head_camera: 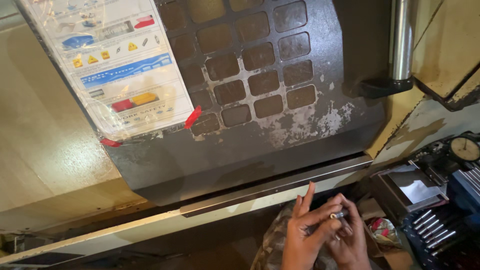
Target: The person picks up metal rods from a green bin, places each rod into a dial indicator fixture to measure its diameter, and then returns the rod to the bin. The person repeats this process for several rods.
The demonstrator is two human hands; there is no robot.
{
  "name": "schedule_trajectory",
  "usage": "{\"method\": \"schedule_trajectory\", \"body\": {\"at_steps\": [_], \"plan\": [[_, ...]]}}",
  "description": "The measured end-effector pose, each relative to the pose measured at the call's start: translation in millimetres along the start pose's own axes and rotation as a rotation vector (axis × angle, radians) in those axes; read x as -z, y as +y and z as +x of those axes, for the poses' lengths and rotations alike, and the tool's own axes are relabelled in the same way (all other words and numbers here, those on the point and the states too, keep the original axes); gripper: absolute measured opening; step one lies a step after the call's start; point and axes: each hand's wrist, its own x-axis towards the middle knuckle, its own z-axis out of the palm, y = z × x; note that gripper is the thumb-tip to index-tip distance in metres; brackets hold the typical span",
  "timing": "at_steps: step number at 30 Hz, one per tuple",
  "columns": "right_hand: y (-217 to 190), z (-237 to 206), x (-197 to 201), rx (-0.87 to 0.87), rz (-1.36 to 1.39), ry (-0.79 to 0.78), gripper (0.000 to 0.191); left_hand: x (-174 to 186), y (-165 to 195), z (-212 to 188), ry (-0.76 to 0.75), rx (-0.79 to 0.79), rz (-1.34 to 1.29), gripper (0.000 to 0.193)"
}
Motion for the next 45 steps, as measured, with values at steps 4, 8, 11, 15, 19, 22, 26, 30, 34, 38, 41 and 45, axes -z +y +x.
{"method": "schedule_trajectory", "body": {"at_steps": [4, 8, 11, 15, 19, 22, 26, 30, 34, 38, 41, 45], "plan": [[-2.3, -5.6, -9.3, -0.002, 0.019, 0.026, 0.019, 0.0, -2.4, 3.2, -0.037, 0.026, -0.066, 0.035], [-2.9, -0.3, -2.6, -0.048, 0.128, -0.135, 0.025, -1.4, -4.3, 2.8, -0.066, 0.027, -0.079, 0.044], [-1.8, 2.8, 4.5, -0.075, 0.163, -0.107, 0.026, -0.9, -4.5, 0.8, -0.072, 0.018, -0.086, 0.051], [-0.6, 3.8, 8.2, -0.116, 0.224, -0.295, 0.029, 1.8, -2.3, 0.7, -0.099, 0.001, -0.091, 0.053], [0.7, 5.4, 12.6, -0.044, 0.142, -0.112, 0.038, 0.4, 2.1, 2.3, -0.065, 0.025, -0.098, 0.045], [2.5, 7.5, 21.0, -0.032, 0.147, -0.021, 0.032, -3.6, 4.6, 2.2, -0.041, 0.003, -0.053, 0.044], [5.7, 8.5, 31.5, -0.086, 0.245, -0.188, 0.034, -6.3, 2.2, 2.8, -0.013, 0.002, -0.006, 0.043], [8.7, 0.2, 32.1, -0.054, 0.281, -0.229, 0.032, -6.7, -5.0, 7.1, -0.012, 0.031, -0.244, 0.04], [9.5, -12.6, 25.9, -0.112, 0.473, -0.363, 0.044, -5.4, -10.1, 13.3, -0.039, 0.084, -0.448, 0.036], [8.7, -16.0, 21.1, -0.141, 0.537, -0.43, 0.06, -7.2, -11.2, 15.6, -0.022, 0.174, -0.626, 0.032], [8.5, -16.2, 19.7, -0.126, 0.582, -0.387, 0.06, -8.4, -12.2, 14.8, -0.03, 0.156, -0.643, 0.032], [7.1, -16.7, 12.2, 0.059, 0.275, -0.283, 0.048, -6.9, -17.5, 16.3, 0.026, 0.17, -0.554, 0.035]]}}
